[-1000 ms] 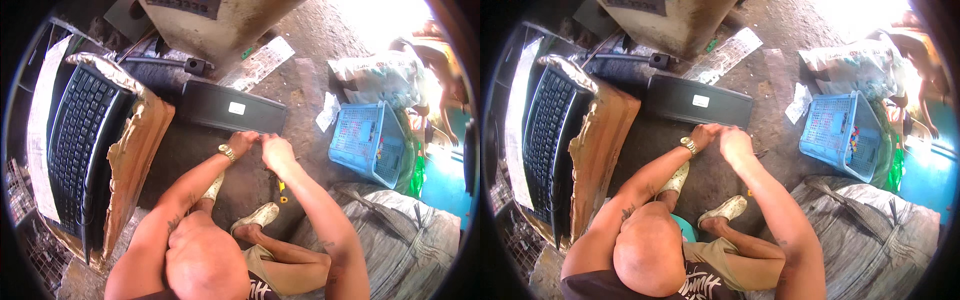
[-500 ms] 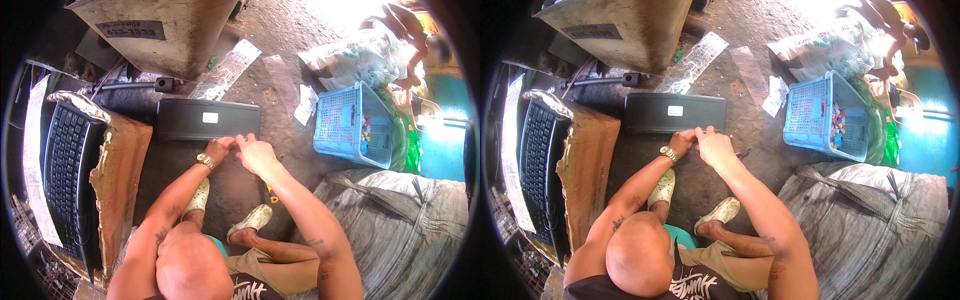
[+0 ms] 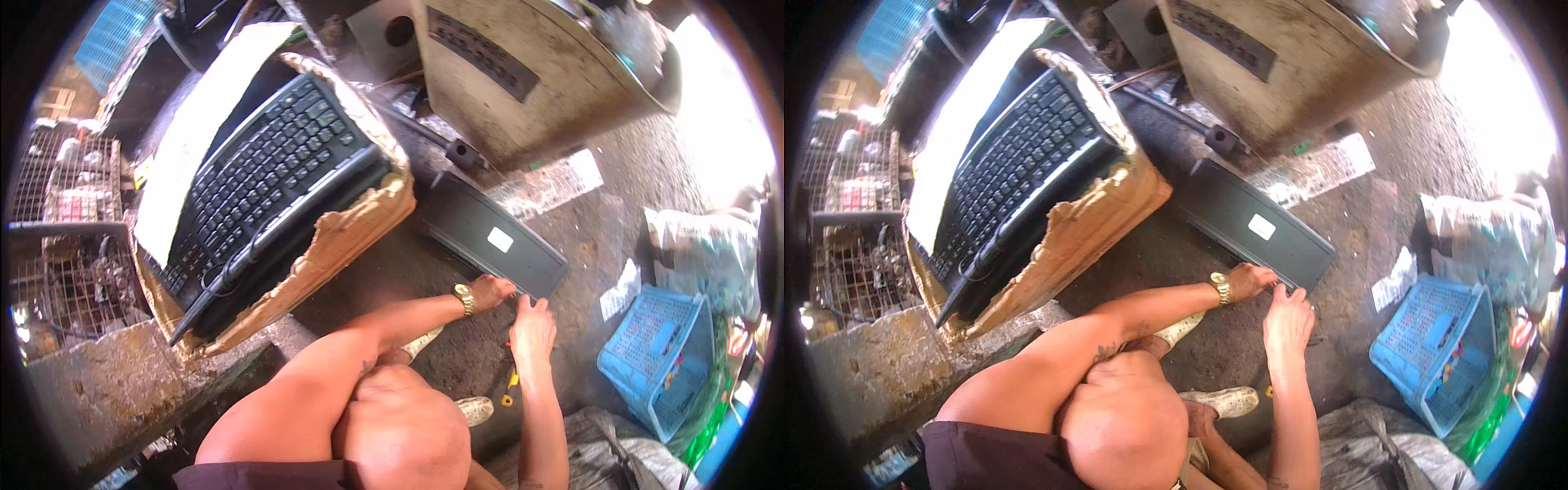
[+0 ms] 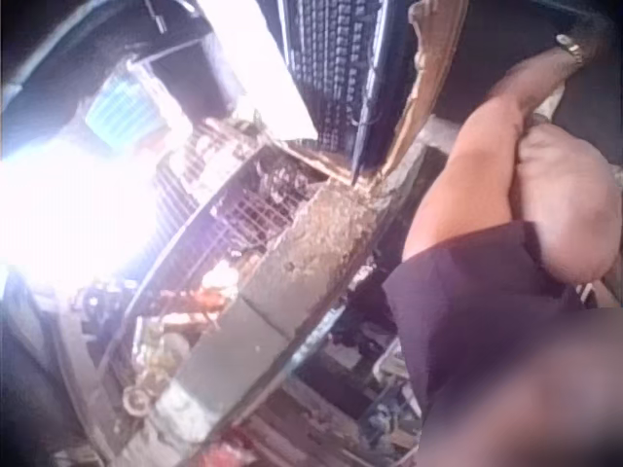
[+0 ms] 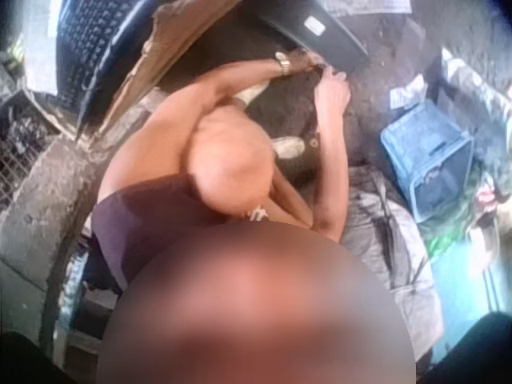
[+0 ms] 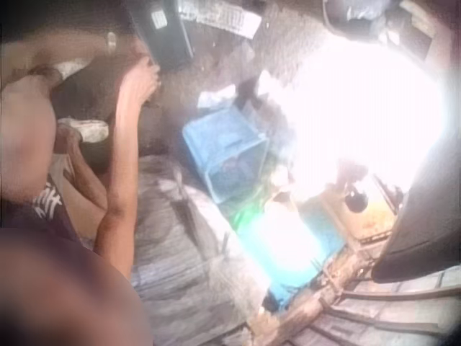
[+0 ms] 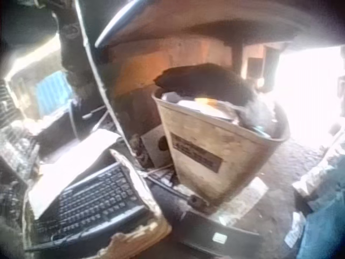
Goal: The person sits on a small stool and uses a screwdriver to remove screws from the back of a black keyboard. They separate the plastic casing, remove the internal metal plate and circuit board, and place the components into a blue basket. The person repeats the process with a second keyboard, extracting the metal plate and circuit board and setting them aside.
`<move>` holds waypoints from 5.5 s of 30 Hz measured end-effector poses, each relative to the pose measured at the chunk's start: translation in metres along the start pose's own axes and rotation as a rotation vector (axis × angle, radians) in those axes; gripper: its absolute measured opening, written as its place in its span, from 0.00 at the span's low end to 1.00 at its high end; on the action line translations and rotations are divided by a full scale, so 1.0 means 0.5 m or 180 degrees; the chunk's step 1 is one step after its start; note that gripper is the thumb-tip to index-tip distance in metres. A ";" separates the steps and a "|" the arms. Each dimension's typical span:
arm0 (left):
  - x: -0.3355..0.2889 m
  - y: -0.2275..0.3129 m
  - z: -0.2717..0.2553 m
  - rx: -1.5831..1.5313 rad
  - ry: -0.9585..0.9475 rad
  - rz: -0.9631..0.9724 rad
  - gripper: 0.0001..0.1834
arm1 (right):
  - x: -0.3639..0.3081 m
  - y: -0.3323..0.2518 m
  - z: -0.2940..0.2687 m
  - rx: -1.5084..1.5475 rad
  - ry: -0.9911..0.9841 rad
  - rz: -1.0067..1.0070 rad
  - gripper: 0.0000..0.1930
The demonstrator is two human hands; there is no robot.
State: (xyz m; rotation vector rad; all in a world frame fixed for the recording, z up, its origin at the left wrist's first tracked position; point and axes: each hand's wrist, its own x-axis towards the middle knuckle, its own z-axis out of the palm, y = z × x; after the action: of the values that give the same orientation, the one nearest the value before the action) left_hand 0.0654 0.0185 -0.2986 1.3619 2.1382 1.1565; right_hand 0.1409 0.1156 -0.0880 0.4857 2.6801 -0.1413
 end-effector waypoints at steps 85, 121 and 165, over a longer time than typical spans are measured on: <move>-0.176 0.118 -0.217 0.0495 -0.1022 -0.0459 0.14 | -0.297 -0.040 0.444 0.3143 -0.0525 0.2808 0.16; 0.131 0.148 -0.037 0.0411 -0.2565 -0.0652 0.35 | -0.423 -0.009 0.299 0.2503 -0.1620 0.1713 0.17; -0.116 0.278 -0.541 -0.1814 0.0375 -0.1573 0.17 | 0.119 0.228 0.350 0.4617 0.0695 0.2017 0.18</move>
State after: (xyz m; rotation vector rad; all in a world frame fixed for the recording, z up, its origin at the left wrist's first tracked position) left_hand -0.0045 -0.1247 -0.0330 0.4959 1.8457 1.4854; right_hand 0.1970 0.2112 -0.2747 1.7315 1.9740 -1.8999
